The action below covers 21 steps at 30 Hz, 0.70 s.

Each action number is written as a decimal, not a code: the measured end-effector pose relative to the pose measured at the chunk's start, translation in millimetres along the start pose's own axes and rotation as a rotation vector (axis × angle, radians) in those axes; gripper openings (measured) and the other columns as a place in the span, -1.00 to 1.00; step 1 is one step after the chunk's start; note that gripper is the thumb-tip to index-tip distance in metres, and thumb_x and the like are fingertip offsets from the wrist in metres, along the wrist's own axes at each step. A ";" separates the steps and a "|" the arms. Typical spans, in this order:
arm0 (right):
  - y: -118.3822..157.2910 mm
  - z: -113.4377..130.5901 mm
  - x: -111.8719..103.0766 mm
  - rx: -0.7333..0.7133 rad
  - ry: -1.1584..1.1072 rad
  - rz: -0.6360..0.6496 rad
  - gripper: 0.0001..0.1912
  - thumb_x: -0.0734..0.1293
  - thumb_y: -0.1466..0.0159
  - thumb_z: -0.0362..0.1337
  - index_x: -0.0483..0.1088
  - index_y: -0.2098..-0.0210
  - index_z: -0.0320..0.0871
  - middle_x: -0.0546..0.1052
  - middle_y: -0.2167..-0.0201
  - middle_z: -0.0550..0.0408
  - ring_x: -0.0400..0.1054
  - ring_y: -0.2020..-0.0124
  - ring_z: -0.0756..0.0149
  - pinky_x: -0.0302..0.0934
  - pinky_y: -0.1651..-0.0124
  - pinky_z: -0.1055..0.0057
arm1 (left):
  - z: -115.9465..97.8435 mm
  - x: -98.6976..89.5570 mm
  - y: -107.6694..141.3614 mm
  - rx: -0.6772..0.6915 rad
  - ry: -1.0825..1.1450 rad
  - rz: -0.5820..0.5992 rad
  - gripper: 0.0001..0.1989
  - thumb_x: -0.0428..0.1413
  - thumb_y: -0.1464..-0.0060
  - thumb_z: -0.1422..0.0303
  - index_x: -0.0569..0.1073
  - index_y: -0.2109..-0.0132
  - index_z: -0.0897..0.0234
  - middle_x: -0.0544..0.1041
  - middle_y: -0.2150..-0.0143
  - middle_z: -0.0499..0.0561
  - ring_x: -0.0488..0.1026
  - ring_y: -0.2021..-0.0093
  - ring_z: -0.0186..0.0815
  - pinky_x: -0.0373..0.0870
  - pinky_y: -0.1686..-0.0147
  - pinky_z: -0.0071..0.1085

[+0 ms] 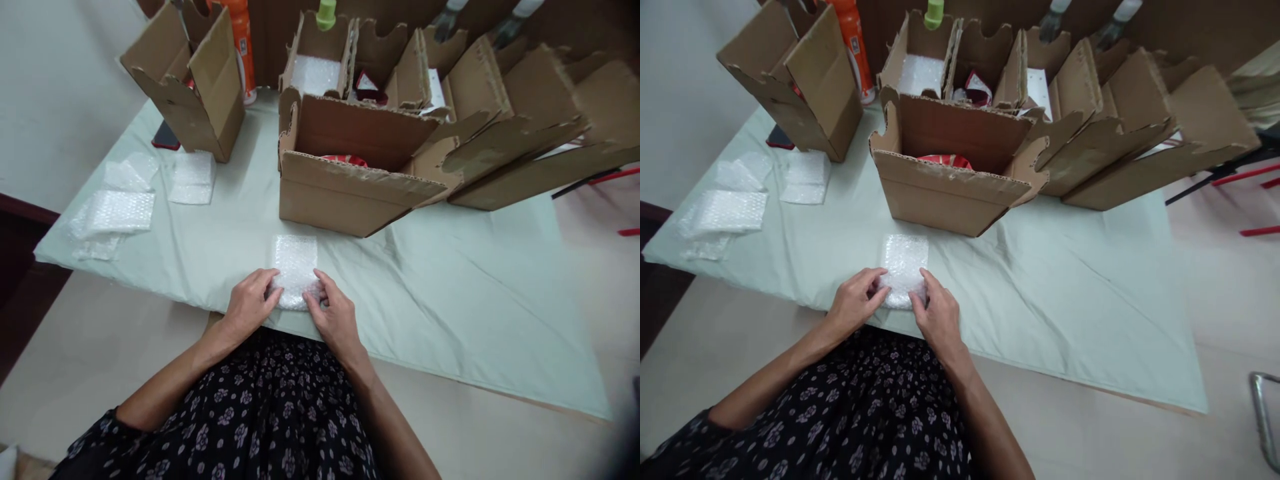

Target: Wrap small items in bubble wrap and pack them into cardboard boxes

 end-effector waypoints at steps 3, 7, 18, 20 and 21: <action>9.7 15.6 -14.6 -0.185 0.162 -0.167 -0.58 0.32 -0.40 -0.16 0.44 -0.20 -0.10 0.61 0.03 -0.15 0.51 0.06 0.03 0.36 -0.01 0.07 | -0.9 1.4 -2.5 -0.020 -0.082 0.009 -0.65 0.18 -0.20 0.42 0.50 -0.13 0.20 0.57 0.19 0.00 0.52 0.30 -0.30 0.52 0.17 -0.34; 16.1 30.5 -9.0 -0.447 0.291 0.037 -0.62 0.35 -0.36 -0.30 0.46 -0.16 -0.03 0.49 -0.27 -0.14 0.30 -0.33 -0.10 0.22 -0.23 -0.06 | -1.8 1.3 -4.1 -0.027 -0.114 0.040 -0.66 0.17 -0.23 0.40 0.48 -0.14 0.15 0.54 0.08 0.02 0.54 0.21 -0.27 0.54 0.12 -0.33; -4.5 15.4 -11.0 -0.164 -0.041 0.268 -0.71 0.23 -0.47 -0.20 0.56 -0.02 -0.04 0.70 0.10 0.04 0.58 0.14 0.16 0.40 0.02 0.19 | -8.7 -19.1 13.7 0.168 0.187 0.107 -0.73 0.17 -0.26 0.31 0.54 -0.08 0.19 0.64 0.04 0.11 0.54 0.00 -0.13 0.49 -0.08 -0.05; -7.3 10.2 -10.4 -0.067 -0.078 0.290 -0.69 0.22 -0.46 -0.17 0.56 -0.03 -0.04 0.69 0.05 0.03 0.58 0.08 0.15 0.41 0.00 0.21 | -4.7 -15.2 7.5 0.057 0.213 0.097 -0.76 0.14 -0.28 0.32 0.55 -0.04 0.23 0.65 0.13 0.09 0.56 0.13 -0.19 0.53 0.06 -0.17; -9.6 7.5 -10.4 -0.043 -0.075 0.268 -0.68 0.22 -0.46 -0.16 0.56 -0.03 -0.05 0.68 0.03 0.01 0.58 0.06 0.14 0.41 -0.02 0.20 | -3.2 -12.5 3.2 0.007 0.220 0.090 -0.77 0.14 -0.27 0.31 0.56 -0.02 0.25 0.65 0.14 0.09 0.56 0.17 -0.21 0.53 0.11 -0.21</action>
Point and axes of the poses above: each hand's wrist, its own y-axis away from the middle knuckle, its own x-axis out of the palm, z = x × y, the point moved 5 cm from there along -y, towards the middle knuckle
